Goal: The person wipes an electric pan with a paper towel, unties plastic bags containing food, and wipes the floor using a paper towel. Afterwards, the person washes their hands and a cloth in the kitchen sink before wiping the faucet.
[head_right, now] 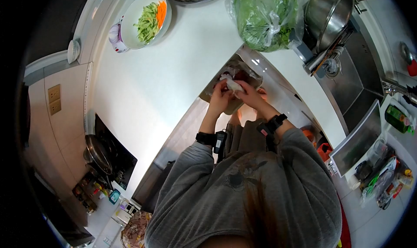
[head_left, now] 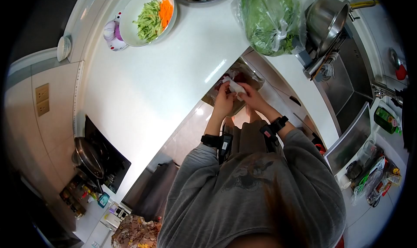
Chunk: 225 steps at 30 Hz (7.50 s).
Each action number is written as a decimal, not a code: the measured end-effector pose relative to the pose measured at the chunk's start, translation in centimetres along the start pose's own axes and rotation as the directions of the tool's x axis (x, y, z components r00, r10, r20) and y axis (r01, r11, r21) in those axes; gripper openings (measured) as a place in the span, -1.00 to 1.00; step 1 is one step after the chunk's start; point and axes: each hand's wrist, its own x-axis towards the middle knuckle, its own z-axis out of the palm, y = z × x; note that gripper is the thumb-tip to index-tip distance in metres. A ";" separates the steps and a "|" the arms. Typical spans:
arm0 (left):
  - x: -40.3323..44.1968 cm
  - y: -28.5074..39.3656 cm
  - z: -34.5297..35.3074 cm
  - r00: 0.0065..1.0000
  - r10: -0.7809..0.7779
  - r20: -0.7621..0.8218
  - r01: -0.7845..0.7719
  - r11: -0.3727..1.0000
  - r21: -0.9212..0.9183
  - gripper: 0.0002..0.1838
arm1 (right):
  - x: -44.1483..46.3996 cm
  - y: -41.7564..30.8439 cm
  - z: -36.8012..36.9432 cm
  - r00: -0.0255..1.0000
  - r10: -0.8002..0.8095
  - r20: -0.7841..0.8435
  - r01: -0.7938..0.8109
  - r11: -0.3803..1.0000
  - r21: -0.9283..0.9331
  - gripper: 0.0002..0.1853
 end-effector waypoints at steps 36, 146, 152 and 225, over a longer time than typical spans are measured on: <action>-3.3 -0.5 1.6 0.873 0.442 0.209 -0.464 0.615 0.638 -0.53 | -1.6 -0.4 2.7 0.838 0.463 -0.291 -0.182 0.738 0.650 -0.59; 19.4 -54.0 -4.6 0.933 -0.360 -0.007 0.360 0.933 0.021 -0.65 | 26.3 60.7 -6.3 0.759 -0.571 -0.313 0.109 0.585 -0.804 -0.71; 19.3 -54.9 -5.0 0.932 -0.361 -0.038 0.362 0.932 0.017 -0.65 | 21.9 60.8 1.8 0.880 -0.462 -0.112 0.230 0.620 -0.750 -0.74; 17.4 -56.6 -9.0 0.890 -0.394 -0.230 0.380 0.919 -0.103 -0.67 | 29.4 61.3 -3.0 0.893 -0.440 -0.091 0.246 0.647 -0.721 -0.71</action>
